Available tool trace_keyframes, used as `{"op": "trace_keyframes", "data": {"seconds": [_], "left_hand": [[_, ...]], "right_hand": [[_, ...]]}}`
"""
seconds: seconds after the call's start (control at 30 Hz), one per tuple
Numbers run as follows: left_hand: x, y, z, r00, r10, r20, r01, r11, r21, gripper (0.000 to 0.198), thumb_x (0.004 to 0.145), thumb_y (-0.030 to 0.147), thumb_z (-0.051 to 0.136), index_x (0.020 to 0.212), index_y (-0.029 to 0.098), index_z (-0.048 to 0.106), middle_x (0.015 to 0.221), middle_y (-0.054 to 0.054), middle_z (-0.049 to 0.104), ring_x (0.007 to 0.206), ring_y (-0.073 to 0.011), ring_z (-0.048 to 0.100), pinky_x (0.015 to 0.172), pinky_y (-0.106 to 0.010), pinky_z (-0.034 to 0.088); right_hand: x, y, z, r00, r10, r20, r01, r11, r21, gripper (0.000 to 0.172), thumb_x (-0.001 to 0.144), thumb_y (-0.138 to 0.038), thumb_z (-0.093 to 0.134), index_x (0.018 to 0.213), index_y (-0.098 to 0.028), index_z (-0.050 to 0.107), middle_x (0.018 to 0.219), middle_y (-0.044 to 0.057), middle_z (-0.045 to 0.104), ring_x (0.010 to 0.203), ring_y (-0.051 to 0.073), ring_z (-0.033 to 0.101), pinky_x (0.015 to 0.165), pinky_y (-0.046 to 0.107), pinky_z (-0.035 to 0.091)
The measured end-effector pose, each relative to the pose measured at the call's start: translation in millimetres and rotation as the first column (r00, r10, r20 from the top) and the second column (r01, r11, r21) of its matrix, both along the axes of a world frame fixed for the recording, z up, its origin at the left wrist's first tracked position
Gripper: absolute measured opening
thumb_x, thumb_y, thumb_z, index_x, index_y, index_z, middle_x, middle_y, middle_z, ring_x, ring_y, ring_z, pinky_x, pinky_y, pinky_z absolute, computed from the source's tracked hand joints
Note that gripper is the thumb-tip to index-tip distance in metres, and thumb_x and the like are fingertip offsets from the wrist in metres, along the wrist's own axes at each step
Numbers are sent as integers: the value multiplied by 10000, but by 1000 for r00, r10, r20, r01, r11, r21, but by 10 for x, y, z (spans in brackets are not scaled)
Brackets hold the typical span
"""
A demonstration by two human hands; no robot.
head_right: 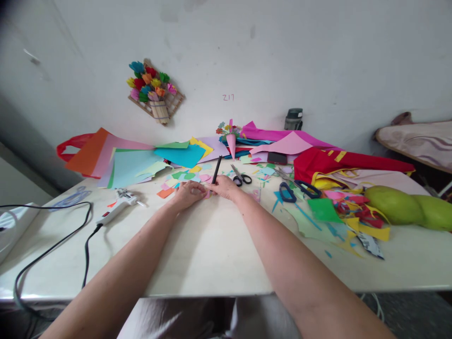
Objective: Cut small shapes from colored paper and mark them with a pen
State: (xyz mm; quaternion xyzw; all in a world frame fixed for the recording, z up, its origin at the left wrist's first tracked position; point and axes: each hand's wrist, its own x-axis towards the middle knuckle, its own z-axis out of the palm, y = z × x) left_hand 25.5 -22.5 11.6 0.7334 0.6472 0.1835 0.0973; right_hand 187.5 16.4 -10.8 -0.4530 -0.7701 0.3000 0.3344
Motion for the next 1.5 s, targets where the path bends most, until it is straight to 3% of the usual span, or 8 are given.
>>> {"op": "trace_keyframes", "data": {"seconds": [0.4, 0.77, 0.93, 1.13, 1.5], "left_hand": [[8, -24, 30, 1000, 1, 16, -1, 1000, -17, 188, 705, 402, 602, 819, 280, 687, 1121, 0, 612, 1126, -272, 408, 945, -420, 312], [-6, -7, 9, 999, -6, 35, 7, 1000, -18, 191, 708, 418, 590, 810, 290, 689, 1111, 15, 615, 1135, -270, 404, 963, -420, 299], [-16, 1, 0, 1000, -12, 19, 13, 1000, -17, 218, 704, 438, 592, 828, 290, 690, 1113, 9, 619, 1129, -272, 407, 960, -412, 304], [-38, 51, -54, 1000, 11, 7, -10, 1000, -15, 270, 702, 417, 600, 935, 299, 670, 1184, 5, 591, 1165, -270, 387, 964, -408, 296], [-48, 73, -77, 1000, 7, 3, -7, 1000, -16, 314, 697, 412, 606, 983, 296, 660, 1185, 2, 592, 1171, -269, 385, 957, -395, 293]], "right_hand": [[-27, -120, 137, 996, -87, -8, 86, 994, -71, 160, 761, -268, 570, 775, -128, 647, 603, 7, 615, 556, 105, 567, 549, 190, 407], [5, -78, 131, 992, -125, 8, 125, 992, -12, 185, 761, -295, 566, 708, -131, 633, 568, 6, 604, 545, 120, 576, 550, 209, 414], [-1, -31, 80, 992, -47, -118, 46, 999, -11, 197, 753, -320, 588, 753, -132, 644, 604, 7, 632, 580, 130, 606, 588, 227, 454], [-71, -62, 4, 955, 159, -249, -193, 974, -119, 182, 744, -310, 617, 743, -132, 656, 704, 40, 684, 667, 156, 643, 649, 261, 503], [-103, -77, -15, 940, 151, -306, -208, 965, -162, 134, 747, -251, 629, 696, -127, 632, 658, 27, 673, 638, 132, 629, 659, 258, 514]]}}
